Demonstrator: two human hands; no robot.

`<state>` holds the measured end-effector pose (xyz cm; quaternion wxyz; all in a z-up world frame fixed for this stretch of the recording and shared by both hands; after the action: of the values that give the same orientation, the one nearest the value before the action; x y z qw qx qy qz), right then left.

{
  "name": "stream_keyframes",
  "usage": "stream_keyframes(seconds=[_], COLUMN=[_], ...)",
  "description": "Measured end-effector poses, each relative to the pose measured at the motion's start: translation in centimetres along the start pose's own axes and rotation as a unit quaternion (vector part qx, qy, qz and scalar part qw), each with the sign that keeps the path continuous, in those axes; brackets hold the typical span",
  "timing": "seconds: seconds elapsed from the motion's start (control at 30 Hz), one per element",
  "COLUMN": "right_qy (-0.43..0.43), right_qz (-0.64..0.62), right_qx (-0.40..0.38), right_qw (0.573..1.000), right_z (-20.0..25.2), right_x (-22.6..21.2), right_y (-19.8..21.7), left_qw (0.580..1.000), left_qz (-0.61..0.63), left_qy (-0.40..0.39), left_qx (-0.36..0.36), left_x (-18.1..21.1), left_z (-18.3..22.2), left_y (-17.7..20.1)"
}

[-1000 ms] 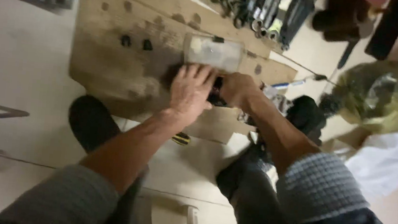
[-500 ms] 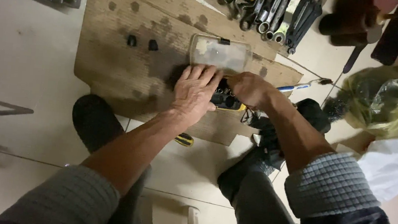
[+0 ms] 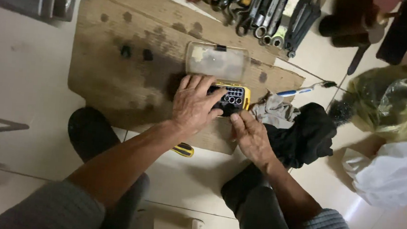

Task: Cleaning small mechanical components with a cloth and organizing a screwdriver bit set on the floor.

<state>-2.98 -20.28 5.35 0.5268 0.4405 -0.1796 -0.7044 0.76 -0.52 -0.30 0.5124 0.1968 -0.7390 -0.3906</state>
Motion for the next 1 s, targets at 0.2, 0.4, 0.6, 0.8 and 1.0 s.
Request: stream_keyframes(seconds=[0.2, 0.4, 0.6, 0.8, 1.0], right_qy=[0.172, 0.285, 0.234, -0.073, -0.462], right_qz=[0.139, 0.265, 0.197, 0.112, -0.145], right_qx=[0.142, 0.204, 0.245, 0.448, 0.284], right_qw=[0.965, 0.898, 0.92, 0.884, 0.828], right_z=[1.0, 0.5, 3.2, 7.9, 8.7], right_x=[4.1, 2.0, 2.4, 9.0, 13.1], right_y=[-3.1, -3.4, 0.9, 5.4, 5.2], left_qw=[0.996, 0.991, 0.984, 0.976, 0.972], left_qz=[-0.029, -0.077, -0.075, -0.079, -0.087], left_qy=[-0.05, -0.099, -0.137, -0.184, -0.204], left_qx=[0.062, 0.046, 0.089, 0.085, 0.079], left_x=[0.3, 0.5, 0.4, 0.0, -0.4], left_z=[-1.7, -3.0, -2.8, -3.0, -3.3], left_y=[-2.3, -1.9, -1.6, -0.9, -1.5])
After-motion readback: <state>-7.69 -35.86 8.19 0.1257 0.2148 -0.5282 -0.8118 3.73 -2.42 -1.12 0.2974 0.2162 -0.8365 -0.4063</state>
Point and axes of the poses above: each hand's wrist, its own z-axis away from the middle knuckle, its own y-axis out of the back of the hand, x = y × z, the point moved 1 cm from there along -z, towards the middle knuckle, and after that the axes turned 3 degrees about -y, right-handed, at the moved point
